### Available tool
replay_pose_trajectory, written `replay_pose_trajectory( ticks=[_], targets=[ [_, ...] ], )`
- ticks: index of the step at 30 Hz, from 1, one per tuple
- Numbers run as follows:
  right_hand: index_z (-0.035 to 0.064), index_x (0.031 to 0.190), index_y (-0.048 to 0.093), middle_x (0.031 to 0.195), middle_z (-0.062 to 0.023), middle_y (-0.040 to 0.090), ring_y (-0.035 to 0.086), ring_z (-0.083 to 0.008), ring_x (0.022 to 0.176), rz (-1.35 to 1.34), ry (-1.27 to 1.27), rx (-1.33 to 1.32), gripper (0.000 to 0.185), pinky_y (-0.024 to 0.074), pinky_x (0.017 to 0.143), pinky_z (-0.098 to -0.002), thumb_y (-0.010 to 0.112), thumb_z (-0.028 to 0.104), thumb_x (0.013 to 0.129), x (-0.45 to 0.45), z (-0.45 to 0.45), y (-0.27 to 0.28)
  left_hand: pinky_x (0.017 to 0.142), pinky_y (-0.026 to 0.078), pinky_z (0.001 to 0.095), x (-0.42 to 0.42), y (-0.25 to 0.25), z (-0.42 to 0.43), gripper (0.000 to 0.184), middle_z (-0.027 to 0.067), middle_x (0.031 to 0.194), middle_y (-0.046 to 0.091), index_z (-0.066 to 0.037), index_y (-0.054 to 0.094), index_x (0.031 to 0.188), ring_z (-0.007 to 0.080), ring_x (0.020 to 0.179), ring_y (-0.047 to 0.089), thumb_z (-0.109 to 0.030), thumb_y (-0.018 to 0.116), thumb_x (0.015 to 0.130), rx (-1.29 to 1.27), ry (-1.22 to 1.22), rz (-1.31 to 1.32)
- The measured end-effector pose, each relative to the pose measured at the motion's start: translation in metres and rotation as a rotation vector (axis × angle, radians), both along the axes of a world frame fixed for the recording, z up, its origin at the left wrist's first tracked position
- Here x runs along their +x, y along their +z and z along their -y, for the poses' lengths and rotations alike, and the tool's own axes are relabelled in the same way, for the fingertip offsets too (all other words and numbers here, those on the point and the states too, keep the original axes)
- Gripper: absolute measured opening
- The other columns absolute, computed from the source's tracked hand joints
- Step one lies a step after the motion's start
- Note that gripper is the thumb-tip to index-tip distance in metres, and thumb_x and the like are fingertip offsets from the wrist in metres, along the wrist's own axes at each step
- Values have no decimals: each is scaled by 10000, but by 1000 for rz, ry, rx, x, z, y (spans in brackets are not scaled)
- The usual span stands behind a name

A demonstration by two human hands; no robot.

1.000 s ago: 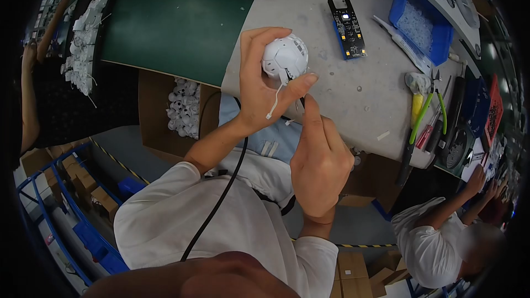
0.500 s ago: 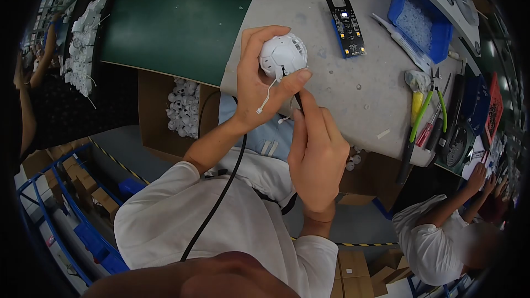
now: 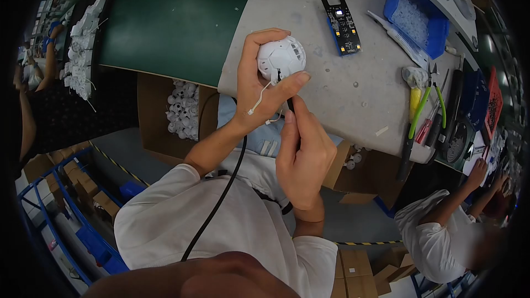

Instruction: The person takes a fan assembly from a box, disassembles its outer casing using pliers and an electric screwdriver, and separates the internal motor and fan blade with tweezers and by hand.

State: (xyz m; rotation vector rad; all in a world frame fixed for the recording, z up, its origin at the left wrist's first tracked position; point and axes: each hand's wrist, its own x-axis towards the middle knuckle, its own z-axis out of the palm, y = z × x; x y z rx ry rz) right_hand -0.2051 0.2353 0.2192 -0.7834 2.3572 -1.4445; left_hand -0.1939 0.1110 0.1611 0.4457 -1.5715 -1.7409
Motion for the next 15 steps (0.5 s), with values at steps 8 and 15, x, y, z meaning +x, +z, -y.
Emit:
replay_pose_trajectory(
  ticks=[8, 15],
  targets=[
    [-70, 1167, 638, 721, -120, 616, 561, -157, 605, -53, -40, -40, 263, 446, 572, -270, 567, 8, 927, 11, 2, -8, 792, 499, 260, 8, 8, 5, 638, 77, 1073, 517, -44, 459, 1196, 124, 958, 558, -158, 860, 714, 209, -108, 26],
    [-36, 1132, 655, 742, -175, 625, 611, -216, 582, 13, 56, 80, 248, 470, 564, -302, 597, -7, 893, -11, -7, 8, 894, 479, 291, 11, 2, 23, 747, 69, 1161, 471, -22, 448, 1306, 160, 1053, 537, -102, 848, 680, 106, -268, 47]
  ],
)
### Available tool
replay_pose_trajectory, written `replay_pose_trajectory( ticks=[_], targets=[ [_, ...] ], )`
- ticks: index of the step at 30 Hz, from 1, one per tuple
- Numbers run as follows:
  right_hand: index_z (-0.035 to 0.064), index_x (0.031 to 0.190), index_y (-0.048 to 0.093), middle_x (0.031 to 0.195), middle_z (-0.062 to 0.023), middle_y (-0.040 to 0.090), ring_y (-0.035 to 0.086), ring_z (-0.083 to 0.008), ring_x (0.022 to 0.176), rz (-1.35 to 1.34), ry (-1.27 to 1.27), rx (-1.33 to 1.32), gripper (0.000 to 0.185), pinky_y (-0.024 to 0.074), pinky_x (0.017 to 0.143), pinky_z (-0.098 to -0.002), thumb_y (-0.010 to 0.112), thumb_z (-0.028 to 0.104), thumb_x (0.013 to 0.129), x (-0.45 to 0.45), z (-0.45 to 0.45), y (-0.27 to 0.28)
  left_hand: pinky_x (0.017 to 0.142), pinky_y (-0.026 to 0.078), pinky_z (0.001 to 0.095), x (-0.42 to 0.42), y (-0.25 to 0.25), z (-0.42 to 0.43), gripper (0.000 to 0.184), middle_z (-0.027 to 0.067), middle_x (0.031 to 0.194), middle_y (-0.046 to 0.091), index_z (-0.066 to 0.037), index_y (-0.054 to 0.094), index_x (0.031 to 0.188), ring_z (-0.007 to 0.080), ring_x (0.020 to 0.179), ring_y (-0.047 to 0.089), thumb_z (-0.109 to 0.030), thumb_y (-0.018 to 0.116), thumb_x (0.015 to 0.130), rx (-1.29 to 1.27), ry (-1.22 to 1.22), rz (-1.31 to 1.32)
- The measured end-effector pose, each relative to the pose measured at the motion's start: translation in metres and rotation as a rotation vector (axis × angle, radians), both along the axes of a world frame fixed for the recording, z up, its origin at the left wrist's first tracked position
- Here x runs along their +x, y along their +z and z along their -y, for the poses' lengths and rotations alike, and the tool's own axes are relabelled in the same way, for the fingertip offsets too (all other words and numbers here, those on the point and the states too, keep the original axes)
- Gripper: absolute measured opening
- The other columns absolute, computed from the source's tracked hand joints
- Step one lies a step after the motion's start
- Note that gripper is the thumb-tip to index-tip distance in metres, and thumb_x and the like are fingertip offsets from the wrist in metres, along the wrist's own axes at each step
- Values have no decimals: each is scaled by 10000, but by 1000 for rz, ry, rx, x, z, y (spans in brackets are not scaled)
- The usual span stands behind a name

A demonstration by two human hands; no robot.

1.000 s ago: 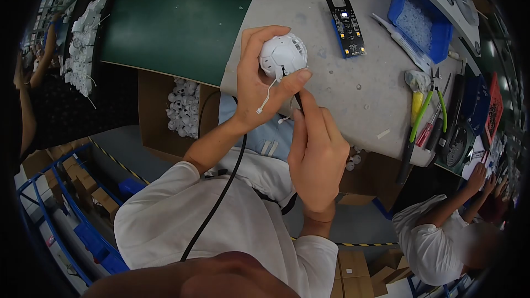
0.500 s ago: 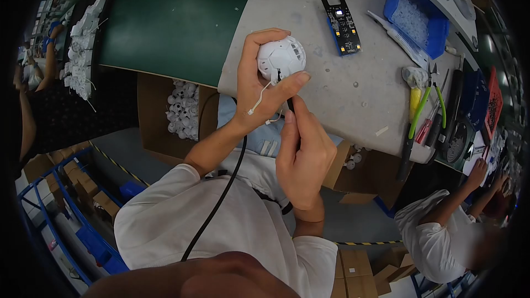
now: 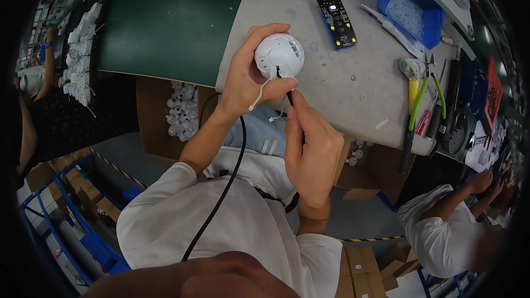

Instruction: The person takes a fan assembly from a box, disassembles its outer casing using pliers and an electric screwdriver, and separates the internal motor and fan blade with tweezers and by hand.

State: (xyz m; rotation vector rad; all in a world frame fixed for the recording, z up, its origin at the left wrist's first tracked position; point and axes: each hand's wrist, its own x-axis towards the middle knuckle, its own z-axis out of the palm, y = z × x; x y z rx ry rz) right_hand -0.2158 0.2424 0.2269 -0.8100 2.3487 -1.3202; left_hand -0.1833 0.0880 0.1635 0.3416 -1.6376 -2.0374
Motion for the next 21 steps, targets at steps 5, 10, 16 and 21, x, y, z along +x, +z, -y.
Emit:
replay_pose_trajectory(
  ticks=[5, 10, 16, 21],
  targets=[
    [-43, 1170, 665, 618, -69, 586, 543, -76, 595, -18, 2, 26, 269, 437, 565, -231, 561, 3, 926, -3, -1, 8, 931, 479, 309, -1, -6, -5, 772, 65, 1198, 432, 23, 453, 1324, 174, 1115, 519, -67, 844, 664, -238, 173, -56],
    [-50, 1159, 666, 642, -84, 614, 572, -79, 617, -25, -24, -4, 260, 448, 578, -231, 557, 0, 928, 1, 1, 2, 865, 514, 287, -3, -4, -5, 754, 80, 1199, 404, -17, 466, 1291, 184, 1071, 532, -70, 854, 648, -95, 120, -43],
    [-55, 1167, 661, 680, -86, 635, 574, -84, 619, -67, -110, -101, 264, 453, 584, -228, 564, -8, 926, 7, 5, -14, 858, 519, 295, -4, -4, -13, 770, 89, 1151, 499, -26, 426, 1317, 170, 1033, 562, -83, 850, 677, 48, 148, -42],
    [-53, 1168, 662, 693, -76, 639, 570, -81, 623, -107, -162, -154, 262, 451, 588, -223, 574, 9, 930, 17, 9, -19, 868, 515, 296, -4, -2, -17, 775, 93, 1136, 529, -28, 394, 1335, 167, 1028, 569, -73, 835, 699, 44, 176, -40]
  ],
)
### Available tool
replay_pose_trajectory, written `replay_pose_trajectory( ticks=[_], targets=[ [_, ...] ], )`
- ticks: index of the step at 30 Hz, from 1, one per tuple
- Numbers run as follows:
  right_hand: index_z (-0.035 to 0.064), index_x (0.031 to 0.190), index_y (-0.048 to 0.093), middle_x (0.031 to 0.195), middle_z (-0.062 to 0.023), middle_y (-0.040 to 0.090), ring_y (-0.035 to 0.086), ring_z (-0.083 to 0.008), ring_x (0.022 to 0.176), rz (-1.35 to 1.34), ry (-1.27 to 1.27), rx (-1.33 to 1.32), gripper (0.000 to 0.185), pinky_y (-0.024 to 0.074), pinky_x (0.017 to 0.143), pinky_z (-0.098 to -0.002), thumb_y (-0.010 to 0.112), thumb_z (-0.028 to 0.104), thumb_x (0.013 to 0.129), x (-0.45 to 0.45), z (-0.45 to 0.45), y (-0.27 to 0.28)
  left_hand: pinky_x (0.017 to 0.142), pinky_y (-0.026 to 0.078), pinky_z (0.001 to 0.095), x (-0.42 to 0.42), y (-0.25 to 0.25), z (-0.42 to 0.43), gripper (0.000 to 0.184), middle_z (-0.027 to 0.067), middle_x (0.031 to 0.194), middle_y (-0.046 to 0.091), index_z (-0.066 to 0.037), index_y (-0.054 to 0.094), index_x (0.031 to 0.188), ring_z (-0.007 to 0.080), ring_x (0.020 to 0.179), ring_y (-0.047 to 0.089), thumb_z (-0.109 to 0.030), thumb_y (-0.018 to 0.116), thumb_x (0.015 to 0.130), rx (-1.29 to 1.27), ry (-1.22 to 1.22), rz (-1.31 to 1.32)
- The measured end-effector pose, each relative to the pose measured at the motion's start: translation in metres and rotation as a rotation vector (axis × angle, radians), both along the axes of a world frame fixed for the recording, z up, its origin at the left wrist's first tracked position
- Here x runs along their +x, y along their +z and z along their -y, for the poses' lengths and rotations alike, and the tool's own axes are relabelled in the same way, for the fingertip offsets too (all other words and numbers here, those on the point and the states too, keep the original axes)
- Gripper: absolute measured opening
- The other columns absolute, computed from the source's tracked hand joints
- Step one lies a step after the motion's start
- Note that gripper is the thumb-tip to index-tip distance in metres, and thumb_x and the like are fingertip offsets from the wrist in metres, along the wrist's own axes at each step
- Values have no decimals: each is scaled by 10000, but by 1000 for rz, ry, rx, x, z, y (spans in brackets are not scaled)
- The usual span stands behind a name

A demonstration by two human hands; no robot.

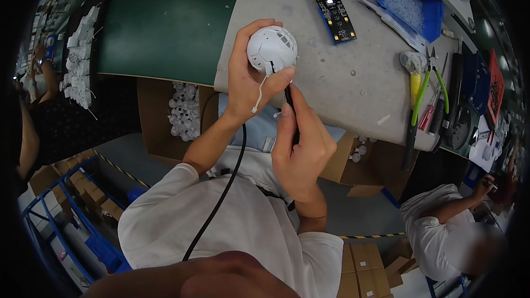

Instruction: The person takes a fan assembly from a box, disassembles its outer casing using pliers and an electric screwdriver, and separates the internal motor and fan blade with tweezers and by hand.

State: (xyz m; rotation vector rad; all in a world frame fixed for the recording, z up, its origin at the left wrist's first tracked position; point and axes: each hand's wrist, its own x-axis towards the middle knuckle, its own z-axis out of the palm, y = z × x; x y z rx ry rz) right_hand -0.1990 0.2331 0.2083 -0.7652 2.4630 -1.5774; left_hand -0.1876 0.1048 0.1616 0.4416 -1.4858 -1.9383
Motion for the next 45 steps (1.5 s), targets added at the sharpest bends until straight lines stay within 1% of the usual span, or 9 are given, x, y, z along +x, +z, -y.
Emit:
replay_pose_trajectory(
  ticks=[14, 23, 29, 32, 37, 39, 40, 42, 45],
  targets=[
    [-88, 1218, 617, 728, -56, 634, 544, -61, 641, 71, -83, -139, 296, 422, 573, -199, 547, 49, 966, 24, 15, -12, 906, 484, 293, 1, 0, -5, 788, 95, 1180, 493, -24, 373, 1351, 163, 1067, 541, -33, 831, 709, 55, 43, -86],
    [-91, 1220, 614, 734, -51, 628, 505, -58, 610, -14, -171, -185, 302, 400, 541, -207, 533, 42, 962, 33, 28, -25, 857, 493, 275, 1, 0, -8, 742, 78, 1106, 521, -22, 394, 1322, 140, 995, 558, -33, 830, 721, 96, 84, -84],
    [-96, 1211, 618, 748, -53, 629, 474, -50, 590, -28, -230, -245, 299, 370, 511, -218, 517, 31, 960, 37, 37, -29, 775, 503, 258, -3, 8, -10, 720, 63, 1015, 552, -21, 418, 1296, 123, 900, 577, -112, 851, 729, 117, 124, -39],
    [-98, 1219, 613, 764, -57, 634, 468, -46, 590, 18, -231, -255, 305, 365, 506, -220, 506, 26, 962, 38, 38, -29, 755, 504, 253, -1, 8, -9, 715, 64, 1012, 557, -17, 422, 1292, 117, 876, 578, -152, 852, 738, 3, 152, -22],
    [-93, 1239, 604, 780, -47, 632, 472, -40, 617, -70, -259, -312, 315, 363, 529, -204, 492, 25, 969, 37, 47, -37, 749, 511, 250, -2, 10, -17, 676, 74, 1017, 557, -16, 425, 1270, 124, 881, 588, -137, 837, 747, 201, 163, -18],
    [-90, 1233, 599, 886, -172, 685, 653, -201, 743, 45, -245, -357, 316, 492, 649, -305, 523, 2, 941, 38, 46, -38, 749, 515, 252, -3, 7, -16, 672, 77, 1019, 558, -16, 426, 1264, 127, 883, 591, -132, 837, 745, 186, 165, -25],
    [-90, 1233, 599, 886, -172, 685, 653, -201, 743, 48, -240, -360, 316, 492, 649, -305, 523, 2, 941, 37, 44, -37, 748, 519, 253, -2, 6, -15, 668, 80, 1020, 558, -16, 427, 1259, 130, 886, 594, -127, 836, 743, 179, 169, -29],
    [-101, 1251, 587, 773, -39, 622, 509, -59, 683, 190, -158, -294, 320, 408, 600, -202, 510, 39, 973, 33, 34, -30, 748, 521, 253, 0, 7, -14, 655, 85, 1027, 561, -15, 426, 1259, 131, 893, 596, -136, 827, 756, 181, 164, -32],
    [-93, 1254, 587, 750, -50, 613, 507, -62, 657, 263, 6, -214, 321, 412, 588, -210, 525, 41, 969, 16, 12, -12, 757, 534, 270, -6, 5, -1, 618, 98, 1039, 568, -14, 425, 1258, 140, 911, 603, -152, 801, 787, 212, 137, -60]
  ],
)
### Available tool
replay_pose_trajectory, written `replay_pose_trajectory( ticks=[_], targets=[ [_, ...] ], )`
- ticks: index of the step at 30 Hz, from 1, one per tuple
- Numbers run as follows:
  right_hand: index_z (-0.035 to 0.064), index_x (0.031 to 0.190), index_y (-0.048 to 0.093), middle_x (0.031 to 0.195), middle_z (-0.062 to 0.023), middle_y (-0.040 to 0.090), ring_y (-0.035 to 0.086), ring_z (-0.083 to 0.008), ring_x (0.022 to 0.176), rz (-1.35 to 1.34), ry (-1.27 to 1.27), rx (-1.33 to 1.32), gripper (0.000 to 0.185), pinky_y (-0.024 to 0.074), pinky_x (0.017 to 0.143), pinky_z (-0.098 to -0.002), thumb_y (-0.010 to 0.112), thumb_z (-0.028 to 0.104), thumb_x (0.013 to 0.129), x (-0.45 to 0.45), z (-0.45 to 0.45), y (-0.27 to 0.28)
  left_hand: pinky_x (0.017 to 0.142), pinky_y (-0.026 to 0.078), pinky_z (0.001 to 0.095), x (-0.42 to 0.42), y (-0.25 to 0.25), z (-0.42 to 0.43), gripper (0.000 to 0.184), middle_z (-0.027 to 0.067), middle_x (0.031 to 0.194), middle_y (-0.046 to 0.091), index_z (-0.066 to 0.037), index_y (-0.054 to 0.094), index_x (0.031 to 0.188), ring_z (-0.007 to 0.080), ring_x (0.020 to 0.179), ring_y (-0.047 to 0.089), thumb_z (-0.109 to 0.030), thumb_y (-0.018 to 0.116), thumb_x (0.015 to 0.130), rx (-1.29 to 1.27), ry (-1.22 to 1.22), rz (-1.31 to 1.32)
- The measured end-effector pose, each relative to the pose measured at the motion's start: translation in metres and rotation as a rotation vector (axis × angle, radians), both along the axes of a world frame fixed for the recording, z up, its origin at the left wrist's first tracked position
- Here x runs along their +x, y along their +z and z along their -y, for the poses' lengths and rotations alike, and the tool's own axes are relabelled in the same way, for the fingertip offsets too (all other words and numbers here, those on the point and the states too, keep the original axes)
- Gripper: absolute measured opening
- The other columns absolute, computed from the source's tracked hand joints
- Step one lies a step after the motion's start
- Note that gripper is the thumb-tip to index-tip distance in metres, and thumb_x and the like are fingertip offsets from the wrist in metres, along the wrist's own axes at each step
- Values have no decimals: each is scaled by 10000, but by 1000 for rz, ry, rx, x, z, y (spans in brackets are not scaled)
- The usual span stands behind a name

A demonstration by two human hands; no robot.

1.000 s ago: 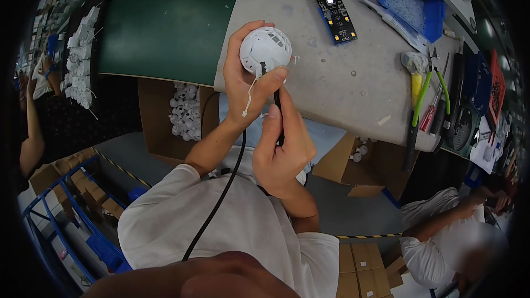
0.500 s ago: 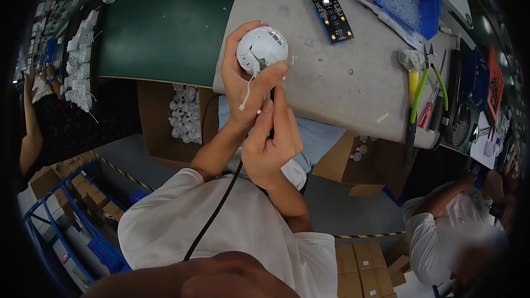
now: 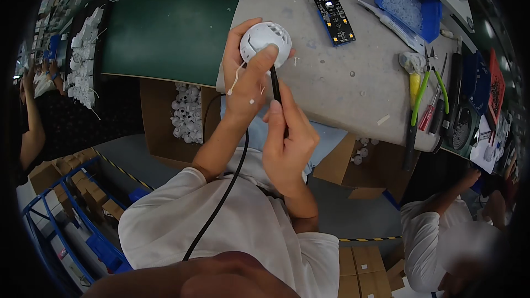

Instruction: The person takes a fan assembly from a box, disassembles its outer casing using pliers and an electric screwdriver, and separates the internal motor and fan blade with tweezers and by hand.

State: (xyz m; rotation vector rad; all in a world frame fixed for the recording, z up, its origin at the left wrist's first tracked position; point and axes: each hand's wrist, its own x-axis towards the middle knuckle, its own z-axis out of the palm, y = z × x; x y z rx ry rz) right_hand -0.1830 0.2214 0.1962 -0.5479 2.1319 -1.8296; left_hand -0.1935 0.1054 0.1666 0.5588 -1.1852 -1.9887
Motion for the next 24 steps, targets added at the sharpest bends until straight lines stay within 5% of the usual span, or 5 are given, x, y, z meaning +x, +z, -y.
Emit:
replay_pose_trajectory(
  ticks=[7, 9, 15, 18, 24],
  targets=[
    [7, 1259, 619, 761, -96, 628, 563, -108, 664, -382, -161, 359, 319, 447, 611, -249, 585, 64, 948, -86, -44, -15, 893, 561, 465, 0, 12, 19, 487, 160, 1098, 603, 11, 428, 1292, 279, 1030, 641, -275, 613, 944, 268, -226, -41],
    [26, 1223, 630, 880, -133, 656, 630, -234, 726, -648, -118, 548, 292, 497, 686, -337, 604, 82, 938, -113, -52, -21, 898, 559, 462, 0, 15, 19, 478, 166, 1113, 604, 9, 433, 1293, 289, 1049, 638, -293, 589, 957, 302, -255, -48],
    [50, 1178, 652, 1058, -132, 658, 611, -313, 986, -1068, -239, 767, 293, 479, 851, -394, 662, 85, 887, -138, -57, -23, 894, 560, 436, -3, 14, 17, 443, 165, 1098, 617, 0, 459, 1283, 294, 1079, 633, -299, 561, 973, 428, -388, -104],
    [44, 1163, 657, 1116, -119, 657, 581, -329, 1101, -790, -4, 291, 375, 472, 910, -402, 733, 35, 796, -123, -44, -4, 854, 563, 373, -4, 16, 13, 453, 120, 1047, 613, -11, 478, 1252, 223, 1018, 631, -241, 663, 908, 391, -486, -61],
    [23, 1077, 687, 1164, -122, 660, 585, -323, 1172, -658, 519, 101, 480, 474, 947, -445, 784, -16, 608, -109, -13, 18, 743, 523, 238, 4, 27, 15, 567, 64, 1003, 606, -21, 496, 1243, 129, 902, 611, -217, 793, 801, 190, -764, 106]
  ],
)
